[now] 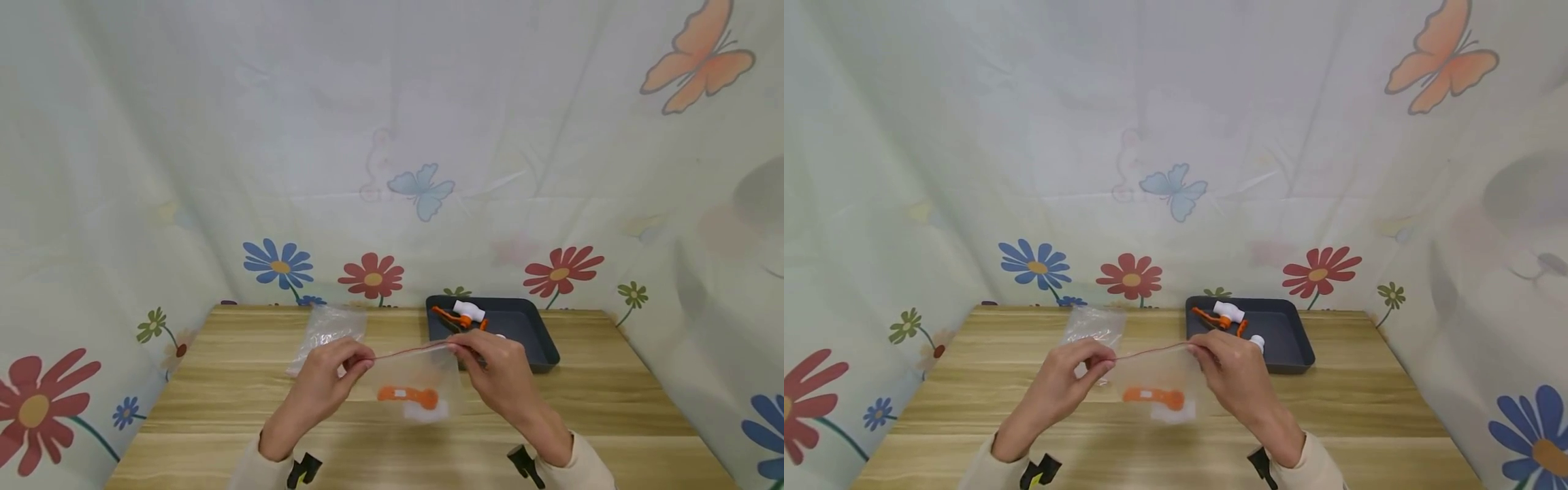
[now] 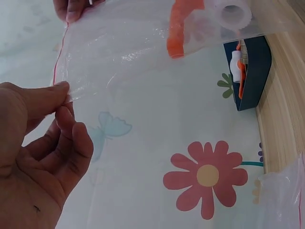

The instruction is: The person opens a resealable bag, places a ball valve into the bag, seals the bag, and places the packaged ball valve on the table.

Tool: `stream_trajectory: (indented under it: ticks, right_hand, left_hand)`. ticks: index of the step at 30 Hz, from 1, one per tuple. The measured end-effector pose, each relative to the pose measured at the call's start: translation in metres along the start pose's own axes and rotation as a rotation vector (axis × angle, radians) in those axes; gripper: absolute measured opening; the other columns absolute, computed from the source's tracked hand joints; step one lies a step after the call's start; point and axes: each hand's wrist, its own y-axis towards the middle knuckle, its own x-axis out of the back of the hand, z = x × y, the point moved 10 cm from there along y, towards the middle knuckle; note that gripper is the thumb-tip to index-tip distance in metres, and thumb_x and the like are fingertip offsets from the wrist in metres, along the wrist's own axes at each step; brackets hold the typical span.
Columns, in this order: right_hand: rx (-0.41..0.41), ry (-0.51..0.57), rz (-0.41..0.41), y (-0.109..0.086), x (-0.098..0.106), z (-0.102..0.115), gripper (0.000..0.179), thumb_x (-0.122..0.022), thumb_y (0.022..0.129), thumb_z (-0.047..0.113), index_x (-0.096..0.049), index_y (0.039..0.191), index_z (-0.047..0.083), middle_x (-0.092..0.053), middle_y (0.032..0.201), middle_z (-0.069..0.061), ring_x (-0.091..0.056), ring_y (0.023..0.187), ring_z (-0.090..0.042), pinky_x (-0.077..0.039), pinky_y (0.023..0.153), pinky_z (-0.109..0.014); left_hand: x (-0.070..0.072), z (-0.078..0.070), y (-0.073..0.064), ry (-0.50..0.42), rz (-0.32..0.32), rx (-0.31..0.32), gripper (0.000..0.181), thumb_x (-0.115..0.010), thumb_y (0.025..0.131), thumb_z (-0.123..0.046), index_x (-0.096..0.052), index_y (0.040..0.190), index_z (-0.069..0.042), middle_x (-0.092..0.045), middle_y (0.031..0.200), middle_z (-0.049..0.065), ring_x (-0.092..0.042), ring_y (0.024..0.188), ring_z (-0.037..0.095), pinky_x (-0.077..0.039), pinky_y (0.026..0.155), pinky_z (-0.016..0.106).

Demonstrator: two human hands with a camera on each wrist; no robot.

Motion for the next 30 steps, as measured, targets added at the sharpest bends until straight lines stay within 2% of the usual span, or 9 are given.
stream_trajectory:
  ticks: [2,8,11,19,26,30]
  right_hand:
    - [-0.015,0.004,-0.001,-0.001,-0.001,-0.003,0.026,-0.082,0.07,-0.003,-0.074,0.091,0.01,-0.073,0.08,0.003,-0.061,0.061,-0.001,-0.045,0.057,-0.013]
    - [-0.06,0.037,0.004,-0.004,-0.011,-0.017,0.02,-0.08,0.072,-0.003,-0.074,0.088,0.008,-0.073,0.077,0.002,-0.058,0.059,0.0,-0.042,0.056,-0.012]
    - [-0.092,0.058,0.024,-0.008,-0.021,-0.026,0.018,-0.079,0.074,-0.003,-0.074,0.086,0.009,-0.071,0.074,0.003,-0.055,0.058,0.002,-0.042,0.056,-0.011]
    - [-0.123,0.043,0.081,-0.014,-0.05,-0.053,0.01,-0.076,0.08,0.001,-0.073,0.089,0.004,-0.069,0.074,0.001,-0.057,0.059,0.0,-0.047,0.055,-0.015]
    - [-0.171,0.021,0.12,-0.013,-0.067,-0.075,0.006,-0.074,0.084,0.007,-0.074,0.091,0.006,-0.069,0.073,0.0,-0.056,0.058,-0.002,-0.046,0.055,-0.019]
    - [-0.192,-0.005,0.154,-0.006,-0.075,-0.086,0.008,-0.073,0.086,0.009,-0.075,0.093,0.006,-0.068,0.071,0.0,-0.052,0.057,-0.003,-0.044,0.055,-0.021]
  left_hand:
    - [0.003,0.002,0.001,0.014,-0.028,0.011,0.008,-0.074,0.086,-0.011,-0.071,0.093,-0.013,-0.063,0.079,-0.008,-0.051,0.069,-0.001,-0.049,0.063,0.018]
    - [0.004,0.007,0.003,0.024,-0.051,0.023,0.007,-0.073,0.087,-0.011,-0.069,0.093,-0.014,-0.06,0.077,-0.009,-0.051,0.069,0.0,-0.049,0.064,0.02]
    - [-0.001,0.015,0.004,0.024,-0.035,0.03,0.006,-0.071,0.088,-0.01,-0.069,0.092,-0.013,-0.06,0.078,-0.008,-0.052,0.07,0.001,-0.051,0.064,0.021]
    - [-0.021,0.045,0.008,0.028,0.032,0.121,0.004,-0.069,0.09,-0.01,-0.07,0.094,-0.012,-0.06,0.08,-0.009,-0.052,0.071,0.003,-0.052,0.065,0.023]
    - [-0.028,0.058,0.014,0.086,0.016,0.099,0.008,-0.071,0.088,-0.006,-0.071,0.093,-0.012,-0.062,0.081,-0.006,-0.055,0.07,0.006,-0.048,0.062,0.02]
    - [-0.03,0.067,0.021,0.128,0.008,0.132,0.008,-0.07,0.089,-0.007,-0.072,0.095,-0.012,-0.064,0.084,-0.004,-0.057,0.073,0.008,-0.048,0.063,0.021]
